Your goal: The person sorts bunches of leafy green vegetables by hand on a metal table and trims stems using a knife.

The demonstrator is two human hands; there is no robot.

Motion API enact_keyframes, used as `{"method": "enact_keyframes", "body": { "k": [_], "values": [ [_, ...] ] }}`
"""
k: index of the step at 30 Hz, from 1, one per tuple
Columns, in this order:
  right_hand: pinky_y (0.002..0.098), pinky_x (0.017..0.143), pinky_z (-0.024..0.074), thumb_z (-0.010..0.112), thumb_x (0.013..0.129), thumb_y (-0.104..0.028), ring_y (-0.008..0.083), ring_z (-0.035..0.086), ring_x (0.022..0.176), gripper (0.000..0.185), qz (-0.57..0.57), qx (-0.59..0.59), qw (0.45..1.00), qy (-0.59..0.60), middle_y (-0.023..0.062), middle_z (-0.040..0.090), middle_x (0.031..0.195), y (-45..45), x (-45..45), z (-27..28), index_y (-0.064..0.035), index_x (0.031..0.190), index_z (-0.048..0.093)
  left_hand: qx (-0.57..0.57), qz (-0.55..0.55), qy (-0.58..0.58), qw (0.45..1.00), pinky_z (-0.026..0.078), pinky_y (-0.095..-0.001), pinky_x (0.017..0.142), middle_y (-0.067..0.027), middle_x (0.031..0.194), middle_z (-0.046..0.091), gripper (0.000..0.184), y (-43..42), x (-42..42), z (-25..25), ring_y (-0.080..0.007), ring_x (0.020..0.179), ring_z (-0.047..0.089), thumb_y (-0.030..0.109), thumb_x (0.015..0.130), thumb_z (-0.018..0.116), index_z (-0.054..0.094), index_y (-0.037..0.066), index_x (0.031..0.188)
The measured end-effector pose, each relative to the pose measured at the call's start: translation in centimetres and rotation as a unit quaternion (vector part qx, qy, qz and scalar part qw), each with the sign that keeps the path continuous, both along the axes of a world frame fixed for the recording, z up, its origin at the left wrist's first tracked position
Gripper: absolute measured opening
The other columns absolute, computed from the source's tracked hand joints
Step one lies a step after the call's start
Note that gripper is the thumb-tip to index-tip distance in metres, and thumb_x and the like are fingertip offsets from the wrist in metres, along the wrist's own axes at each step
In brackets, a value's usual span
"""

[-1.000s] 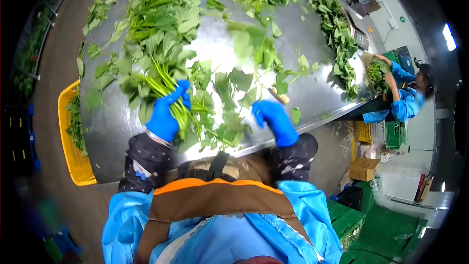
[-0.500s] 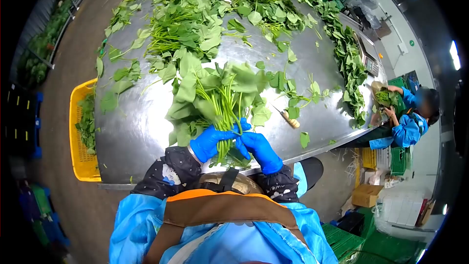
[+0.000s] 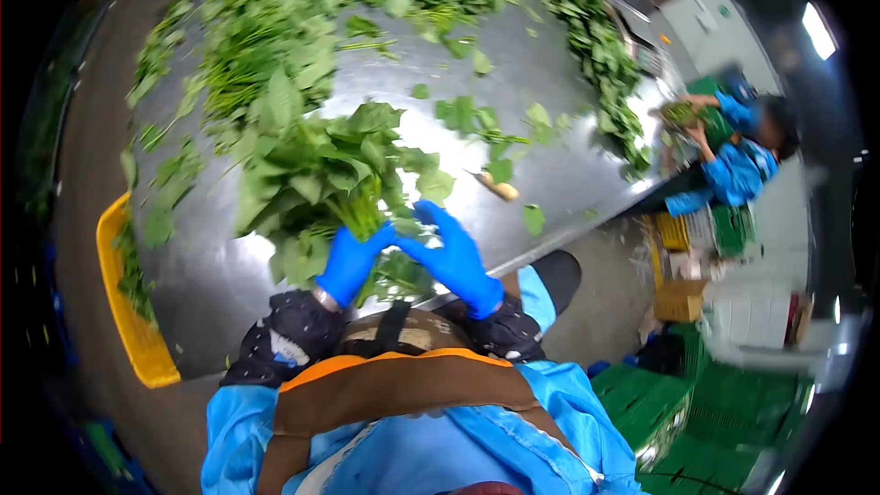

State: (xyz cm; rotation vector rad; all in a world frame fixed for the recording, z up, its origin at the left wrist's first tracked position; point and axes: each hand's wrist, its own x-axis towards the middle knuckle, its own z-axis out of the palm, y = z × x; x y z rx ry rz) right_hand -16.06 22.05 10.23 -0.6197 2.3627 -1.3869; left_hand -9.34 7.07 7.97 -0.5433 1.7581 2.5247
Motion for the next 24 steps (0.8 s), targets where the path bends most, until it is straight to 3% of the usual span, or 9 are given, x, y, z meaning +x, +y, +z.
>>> {"method": "enact_keyframes", "body": {
  "k": [2,3,6,10,14,18,20,22,24],
  "values": [
    [0.0364,0.086,0.0432,0.066,0.072,-0.029,0.029,0.055,0.102,0.058,0.02,-0.133,0.98,-0.148,0.0183,0.056,0.11,-1.8,0.8,1.1,-0.0015,0.119,0.047,-0.224,-0.053,0.085,0.969,0.046,-0.0319,0.072,-0.0121,0.096,0.062,0.024,2.5,-0.1,-1.8,-0.02,0.087,0.06,0.013,0.082,0.055,0.056,0.002,0.104],
    [0.0365,0.084,0.0436,0.066,0.072,-0.029,0.0294,0.056,0.099,0.055,-0.033,-0.048,0.993,-0.103,0.0188,0.057,0.106,-2.2,1.1,0.4,-0.0016,0.117,0.049,-0.503,-0.085,0.125,0.851,0.047,-0.0368,0.07,-0.0162,0.096,0.061,0.026,4.4,0.1,-5.9,-0.029,0.085,0.06,0.015,0.081,0.055,0.056,0.003,0.103],
    [0.0368,0.08,0.0446,0.064,0.071,-0.029,0.03,0.058,0.092,0.05,-0.102,-0.04,0.989,-0.102,0.0196,0.059,0.098,-0.9,0.1,-2.9,-0.002,0.111,0.053,-0.361,-0.283,-0.038,0.888,0.045,-0.0402,0.079,-0.0214,0.11,0.054,0.04,4.8,-2.3,-2.4,-0.0339,0.101,0.054,0.022,0.08,0.057,0.048,0.003,0.114],
    [0.0305,0.063,0.0476,0.064,0.073,-0.014,0.0159,0.058,0.073,0.03,-0.179,-0.14,0.972,-0.066,0.0101,0.061,0.082,4.0,-5.3,-3.9,0.0027,0.097,0.057,-0.17,-0.277,0.049,0.944,0.04,-0.0331,0.092,-0.0172,0.127,0.04,0.08,6.8,-2.1,-2.4,-0.0242,0.111,0.046,0.012,0.076,0.067,0.016,0.01,0.138],
    [0.0272,0.046,0.0394,0.061,0.08,-0.026,0.0133,0.049,0.048,0.024,-0.34,-0.234,0.911,-0.02,0.0025,0.051,0.056,15.4,-18.3,-1.8,-0.004,0.071,0.057,0.076,-0.217,-0.057,0.971,0.041,-0.0298,0.09,-0.0153,0.126,0.043,0.073,4.4,-1.3,0.2,-0.0181,0.106,0.049,0.004,0.08,0.058,0.015,0.009,0.139],
    [0.03,0.048,0.0401,0.06,0.08,-0.024,0.0147,0.051,0.051,0.021,-0.462,-0.298,0.828,-0.113,0.0037,0.053,0.058,27.9,-31.4,-8.4,-0.0091,0.065,0.053,0.035,-0.115,-0.1,0.988,0.043,-0.0274,0.085,-0.0115,0.11,0.056,0.046,1.6,0.9,-1.5,-0.0173,0.096,0.056,0.009,0.083,0.055,0.04,0.001,0.126],
    [0.0311,0.057,0.0433,0.061,0.078,-0.025,0.0178,0.054,0.061,0.02,-0.268,-0.005,0.963,0.0,0.0066,0.058,0.069,26.5,-34.1,-13.0,-0.0059,0.08,0.058,0.05,-0.101,-0.132,0.985,0.045,-0.0267,0.082,-0.0091,0.101,0.061,0.036,1.4,2.0,-1.4,-0.0166,0.09,0.058,0.01,0.084,0.054,0.048,-0.002,0.117],
    [0.0322,0.065,0.0466,0.062,0.077,-0.027,0.0208,0.058,0.072,0.03,-0.039,0.291,0.949,0.111,0.0095,0.062,0.081,22.1,-34.4,-17.0,-0.0027,0.095,0.064,0.094,-0.11,-0.177,0.974,0.045,-0.0263,0.081,-0.0092,0.101,0.061,0.034,1.8,2.5,-1.9,-0.0164,0.088,0.058,0.013,0.085,0.054,0.049,-0.001,0.116],
    [0.029,0.066,0.0468,0.064,0.076,-0.028,0.0153,0.057,0.071,0.036,-0.006,-0.029,0.987,-0.161,0.0064,0.062,0.082,9.9,-25.4,-6.9,0.0001,0.097,0.061,0.129,-0.127,-0.213,0.96,0.045,-0.0262,0.08,-0.0091,0.099,0.061,0.033,2.2,1.9,-2.2,-0.0164,0.087,0.058,0.014,0.085,0.054,0.05,-0.002,0.114]
  ]
}}
